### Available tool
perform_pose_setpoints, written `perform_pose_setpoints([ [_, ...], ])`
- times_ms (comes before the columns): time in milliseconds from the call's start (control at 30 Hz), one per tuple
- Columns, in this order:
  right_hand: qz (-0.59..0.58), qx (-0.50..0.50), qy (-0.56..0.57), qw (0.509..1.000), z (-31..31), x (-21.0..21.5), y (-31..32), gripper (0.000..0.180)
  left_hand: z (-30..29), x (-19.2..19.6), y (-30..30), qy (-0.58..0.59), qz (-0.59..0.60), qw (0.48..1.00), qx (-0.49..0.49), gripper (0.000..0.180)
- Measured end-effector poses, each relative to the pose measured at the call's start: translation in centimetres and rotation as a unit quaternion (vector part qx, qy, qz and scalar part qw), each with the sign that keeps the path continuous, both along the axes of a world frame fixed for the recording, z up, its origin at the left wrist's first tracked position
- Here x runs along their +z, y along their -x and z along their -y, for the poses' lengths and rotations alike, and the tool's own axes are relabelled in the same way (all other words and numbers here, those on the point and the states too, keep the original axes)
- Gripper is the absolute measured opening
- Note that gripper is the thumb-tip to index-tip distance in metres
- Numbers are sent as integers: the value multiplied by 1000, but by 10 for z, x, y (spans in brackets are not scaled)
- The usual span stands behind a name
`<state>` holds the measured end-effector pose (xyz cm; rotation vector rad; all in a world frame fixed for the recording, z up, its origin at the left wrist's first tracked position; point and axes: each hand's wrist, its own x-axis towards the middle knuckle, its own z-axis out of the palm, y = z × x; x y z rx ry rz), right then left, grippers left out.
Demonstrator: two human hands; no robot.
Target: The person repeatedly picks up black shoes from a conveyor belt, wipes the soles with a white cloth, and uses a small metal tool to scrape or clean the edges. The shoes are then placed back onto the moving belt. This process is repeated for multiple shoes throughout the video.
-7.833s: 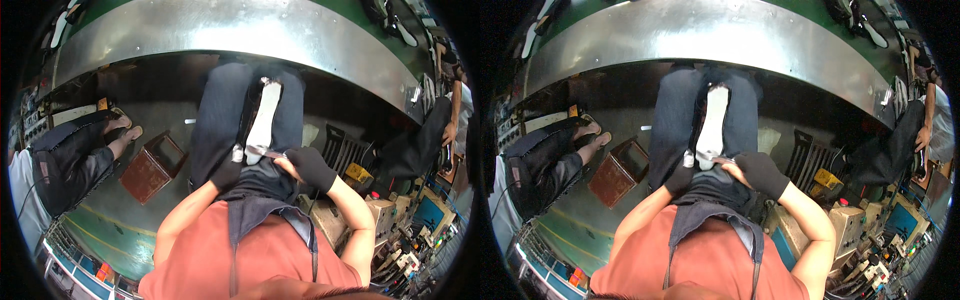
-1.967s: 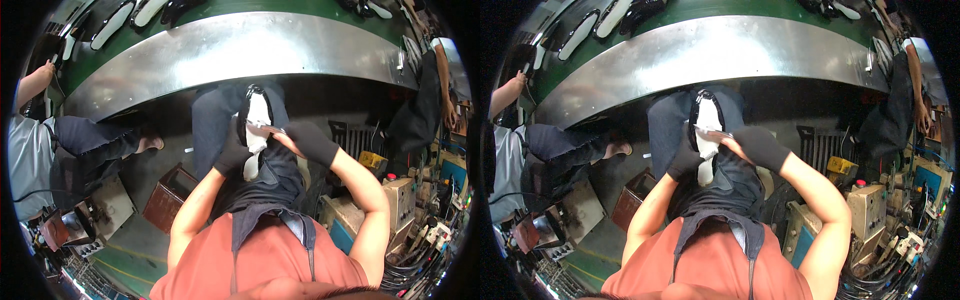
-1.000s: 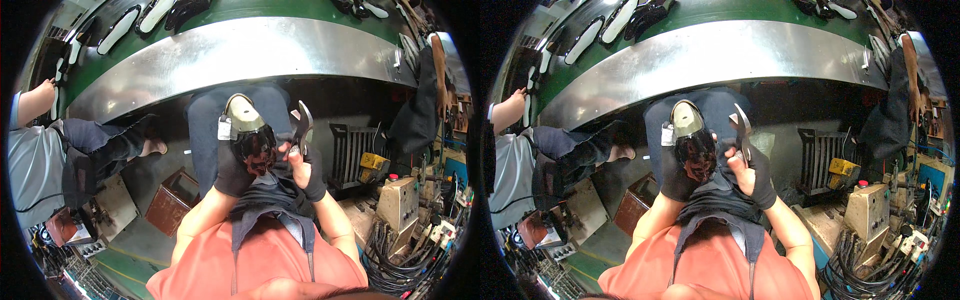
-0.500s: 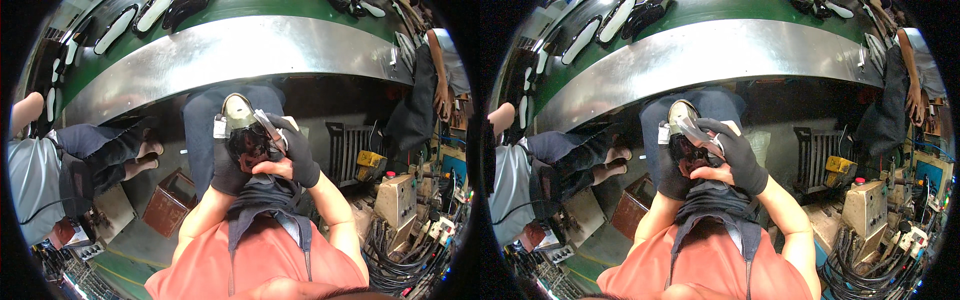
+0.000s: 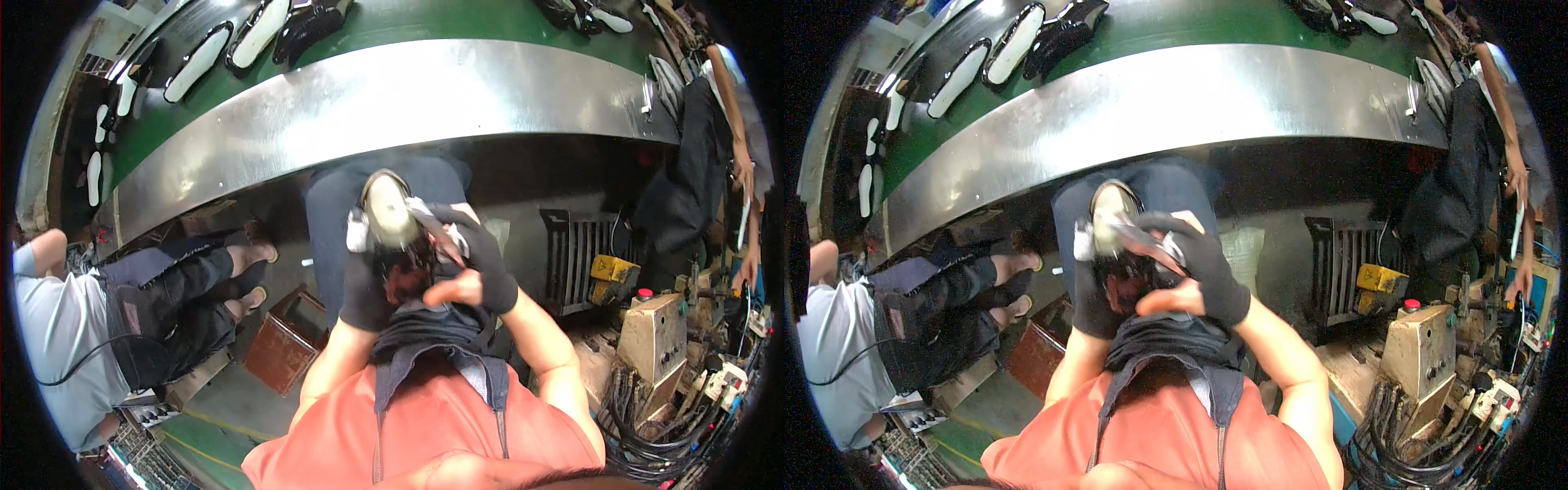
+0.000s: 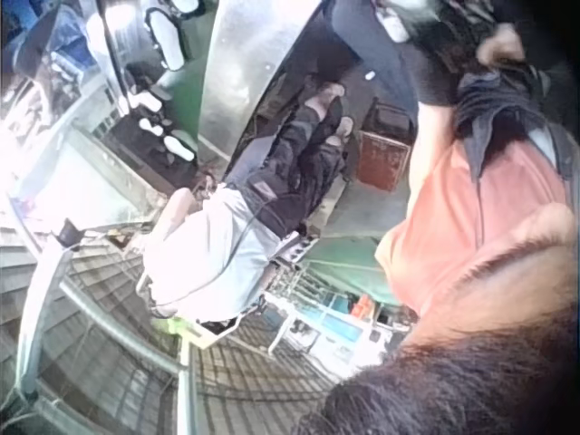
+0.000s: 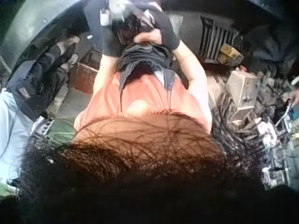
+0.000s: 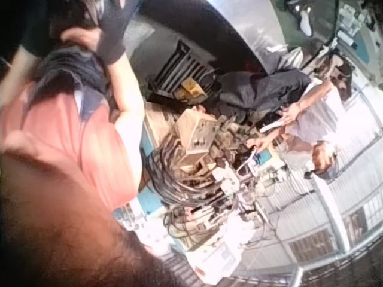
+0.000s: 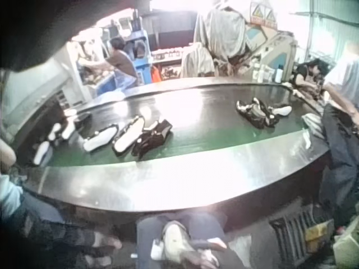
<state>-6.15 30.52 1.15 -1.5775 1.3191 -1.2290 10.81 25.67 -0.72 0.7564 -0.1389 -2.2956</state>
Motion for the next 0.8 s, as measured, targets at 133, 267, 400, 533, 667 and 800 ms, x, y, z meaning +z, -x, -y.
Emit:
perform_pose_setpoints([
  [133, 423, -106, -133, 890, -40, -60, -13, 58, 7, -18, -5, 111, 130, 981, -92, 68],
  [267, 275, -140, -332, 892, -53, -114, 10, 71, 95, -3, 36, 255, 160, 942, -146, 53],
  [400, 245, -122, -368, 889, -52, -128, 5, 79, 258, -19, 101, 288, 149, 919, -224, 44],
  [533, 207, -125, -413, 878, -30, -125, 9, 80, 335, -39, 167, 438, 253, 858, -94, 43],
  [667, 245, -109, -431, 862, -29, -134, 11, 78, 325, -51, 164, 750, 485, 443, -74, 42],
  [800, 278, -102, -443, 846, -30, -132, 9, 71, 386, -57, 75, 672, 661, 307, 131, 58],
])
